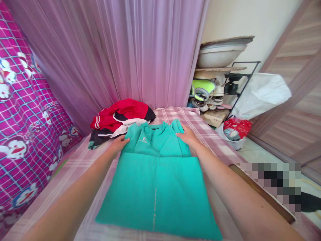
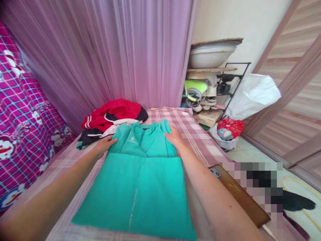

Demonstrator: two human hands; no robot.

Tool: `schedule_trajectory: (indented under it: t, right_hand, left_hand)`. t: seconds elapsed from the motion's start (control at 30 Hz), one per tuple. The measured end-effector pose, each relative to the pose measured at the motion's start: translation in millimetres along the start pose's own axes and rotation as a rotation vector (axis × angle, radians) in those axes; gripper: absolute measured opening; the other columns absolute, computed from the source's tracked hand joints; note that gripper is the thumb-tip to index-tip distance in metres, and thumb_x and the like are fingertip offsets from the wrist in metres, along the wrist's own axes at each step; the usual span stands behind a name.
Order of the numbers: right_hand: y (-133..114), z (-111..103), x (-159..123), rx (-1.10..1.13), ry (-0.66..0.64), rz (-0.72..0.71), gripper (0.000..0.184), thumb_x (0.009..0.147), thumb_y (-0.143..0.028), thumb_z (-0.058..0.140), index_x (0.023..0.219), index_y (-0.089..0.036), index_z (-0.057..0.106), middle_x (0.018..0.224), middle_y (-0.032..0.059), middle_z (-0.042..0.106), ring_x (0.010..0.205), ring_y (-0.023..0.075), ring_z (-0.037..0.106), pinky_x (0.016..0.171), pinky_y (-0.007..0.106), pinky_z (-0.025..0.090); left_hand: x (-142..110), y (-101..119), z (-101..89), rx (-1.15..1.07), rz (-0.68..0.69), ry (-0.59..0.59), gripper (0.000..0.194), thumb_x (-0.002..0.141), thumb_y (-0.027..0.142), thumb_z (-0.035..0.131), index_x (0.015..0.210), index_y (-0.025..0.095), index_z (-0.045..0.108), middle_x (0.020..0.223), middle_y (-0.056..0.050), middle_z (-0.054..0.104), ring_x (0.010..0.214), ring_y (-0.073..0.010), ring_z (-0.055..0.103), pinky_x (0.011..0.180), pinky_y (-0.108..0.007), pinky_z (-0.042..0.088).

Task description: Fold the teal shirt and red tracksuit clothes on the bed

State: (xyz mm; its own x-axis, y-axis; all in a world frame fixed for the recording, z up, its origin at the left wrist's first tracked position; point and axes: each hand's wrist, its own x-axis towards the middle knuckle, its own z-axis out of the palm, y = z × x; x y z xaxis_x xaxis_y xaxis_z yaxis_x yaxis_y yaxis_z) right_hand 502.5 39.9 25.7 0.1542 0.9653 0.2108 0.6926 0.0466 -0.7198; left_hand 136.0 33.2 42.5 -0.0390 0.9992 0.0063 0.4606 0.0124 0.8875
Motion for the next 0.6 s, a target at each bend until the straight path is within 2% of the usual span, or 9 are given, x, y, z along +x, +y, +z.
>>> schedule_trajectory:
  t: [0.1, 0.23, 0.3, 0.37, 0.43, 0.53, 0.6]
  right_hand:
    - [-19, -12, 3, 0.058, 0.068, -0.049, 0.061, 0.08, -0.022, 0.061, 0.139, -0.019, 0.049, 0.129, 0.0091, 0.065, 0.113, 0.0218, 0.063, 0.101, 0.036, 0.047]
    - [-40, -25, 4, 0.088, 0.182, -0.136, 0.065, 0.082, -0.025, 0.058, 0.145, -0.021, 0.043, 0.135, 0.008, 0.062, 0.123, 0.0245, 0.057, 0.104, 0.038, 0.045]
    - [-43, -26, 6, 0.03, 0.228, -0.157, 0.066, 0.085, -0.028, 0.056, 0.148, -0.021, 0.038, 0.139, 0.0086, 0.058, 0.129, 0.0263, 0.052, 0.105, 0.039, 0.044]
    - [-41, -20, 11, -0.035, 0.242, -0.152, 0.068, 0.086, -0.029, 0.055, 0.151, -0.02, 0.034, 0.142, 0.0104, 0.055, 0.131, 0.0276, 0.05, 0.106, 0.04, 0.044]
    - [-34, -10, 18, -0.085, 0.195, -0.113, 0.069, 0.086, -0.029, 0.055, 0.151, -0.018, 0.034, 0.142, 0.0125, 0.055, 0.13, 0.0285, 0.051, 0.105, 0.042, 0.044]
    - [-19, 4, 25, -0.148, -0.02, 0.0, 0.061, 0.087, -0.029, 0.057, 0.145, -0.018, 0.044, 0.138, 0.0143, 0.059, 0.124, 0.0287, 0.057, 0.103, 0.043, 0.045]
    - [-7, 7, 24, -0.166, -0.148, 0.058, 0.051, 0.089, -0.032, 0.055, 0.138, -0.017, 0.054, 0.133, 0.0141, 0.063, 0.121, 0.0274, 0.06, 0.102, 0.041, 0.045]
  left_hand:
    - [-10, 5, -11.6, -0.081, 0.085, 0.057, 0.066, 0.061, 0.066, 0.068, 0.108, 0.019, 0.069, 0.102, -0.004, 0.074, 0.092, -0.0242, 0.066, 0.079, -0.033, 0.053]
    - [-21, 12, -24.0, -0.081, 0.217, 0.191, 0.059, 0.072, 0.06, 0.063, 0.115, 0.02, 0.066, 0.108, -0.003, 0.072, 0.098, -0.023, 0.064, 0.085, -0.033, 0.052]
    - [-20, 12, -27.3, -0.04, 0.307, 0.288, 0.053, 0.074, 0.056, 0.062, 0.112, 0.02, 0.067, 0.111, -0.004, 0.07, 0.103, -0.0227, 0.062, 0.089, -0.033, 0.051]
    - [-11, 8, -27.5, -0.023, 0.332, 0.341, 0.048, 0.076, 0.052, 0.062, 0.111, 0.02, 0.067, 0.112, -0.004, 0.069, 0.104, -0.0225, 0.062, 0.09, -0.033, 0.05]
    - [2, 1, -24.2, -0.041, 0.222, 0.293, 0.048, 0.077, 0.046, 0.062, 0.116, 0.019, 0.064, 0.11, -0.005, 0.069, 0.1, -0.0221, 0.064, 0.085, -0.033, 0.052]
    - [15, -11, -16.3, -0.024, -0.085, 0.215, 0.059, 0.073, 0.033, 0.066, 0.129, 0.017, 0.055, 0.118, -0.011, 0.068, 0.094, -0.0212, 0.067, 0.074, -0.029, 0.054]
    - [15, -20, -13.1, -0.02, -0.209, 0.198, 0.069, 0.072, 0.027, 0.067, 0.137, 0.016, 0.047, 0.128, -0.016, 0.063, 0.093, -0.02, 0.068, 0.07, -0.027, 0.054]
